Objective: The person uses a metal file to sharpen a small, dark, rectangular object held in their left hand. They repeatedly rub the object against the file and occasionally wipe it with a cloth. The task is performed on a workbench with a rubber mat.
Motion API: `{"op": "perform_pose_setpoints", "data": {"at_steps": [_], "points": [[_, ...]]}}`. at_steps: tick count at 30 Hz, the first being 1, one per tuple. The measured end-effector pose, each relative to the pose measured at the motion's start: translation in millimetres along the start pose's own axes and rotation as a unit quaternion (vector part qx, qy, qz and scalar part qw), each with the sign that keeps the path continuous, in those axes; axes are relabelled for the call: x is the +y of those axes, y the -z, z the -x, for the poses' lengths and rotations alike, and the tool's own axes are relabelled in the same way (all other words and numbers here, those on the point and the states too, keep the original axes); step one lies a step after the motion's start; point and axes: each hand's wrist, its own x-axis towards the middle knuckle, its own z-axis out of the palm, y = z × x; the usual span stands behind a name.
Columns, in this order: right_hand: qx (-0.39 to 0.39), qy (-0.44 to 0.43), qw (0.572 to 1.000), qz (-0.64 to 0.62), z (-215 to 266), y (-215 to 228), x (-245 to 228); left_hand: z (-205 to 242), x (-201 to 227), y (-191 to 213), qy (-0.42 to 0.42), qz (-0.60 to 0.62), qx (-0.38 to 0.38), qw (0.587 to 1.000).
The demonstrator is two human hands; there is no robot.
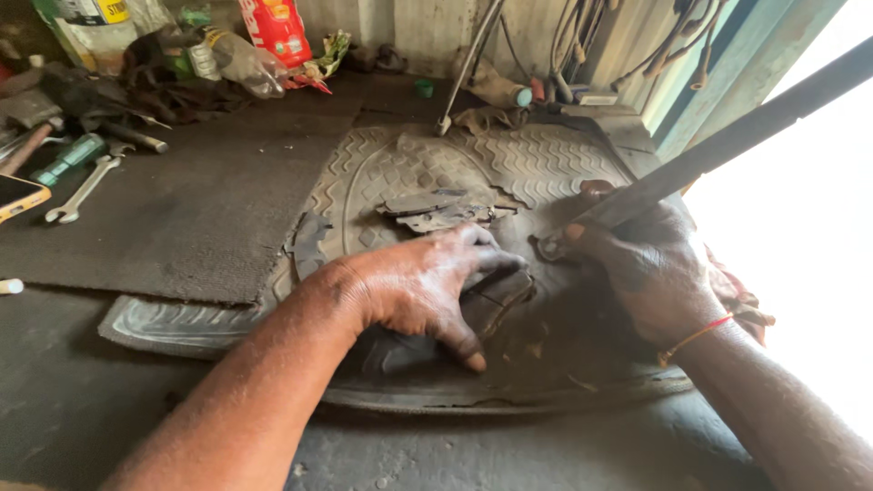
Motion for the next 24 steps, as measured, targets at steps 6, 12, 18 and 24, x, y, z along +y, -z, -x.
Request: {"op": "perform_pose_setpoints", "data": {"at_steps": [6, 12, 18, 24], "points": [[-0.006, -0.02, 0.998, -0.06, -1.3, 1.4, 12.2, -3.7, -2.0, -5.1, 0.031, 0.031, 0.033, 0.999], [-0.019, -0.083, 0.996, -0.004, -7.8, -4.0, 21.6, -9.9, -9.3, -11.5, -0.039, 0.014, 0.048, 0.998], [-0.006, -0.053, 0.994, 0.092, -5.6, 0.8, 4.6, -12.5, -32.1, -15.7, 0.033, 0.193, 0.144, 0.97], [0.016, 0.249, 0.928, 0.276, -10.3, 1.5, 10.8, -20.8, -41.1, -26.9, 0.072, 0.07, 0.261, 0.96]]}}
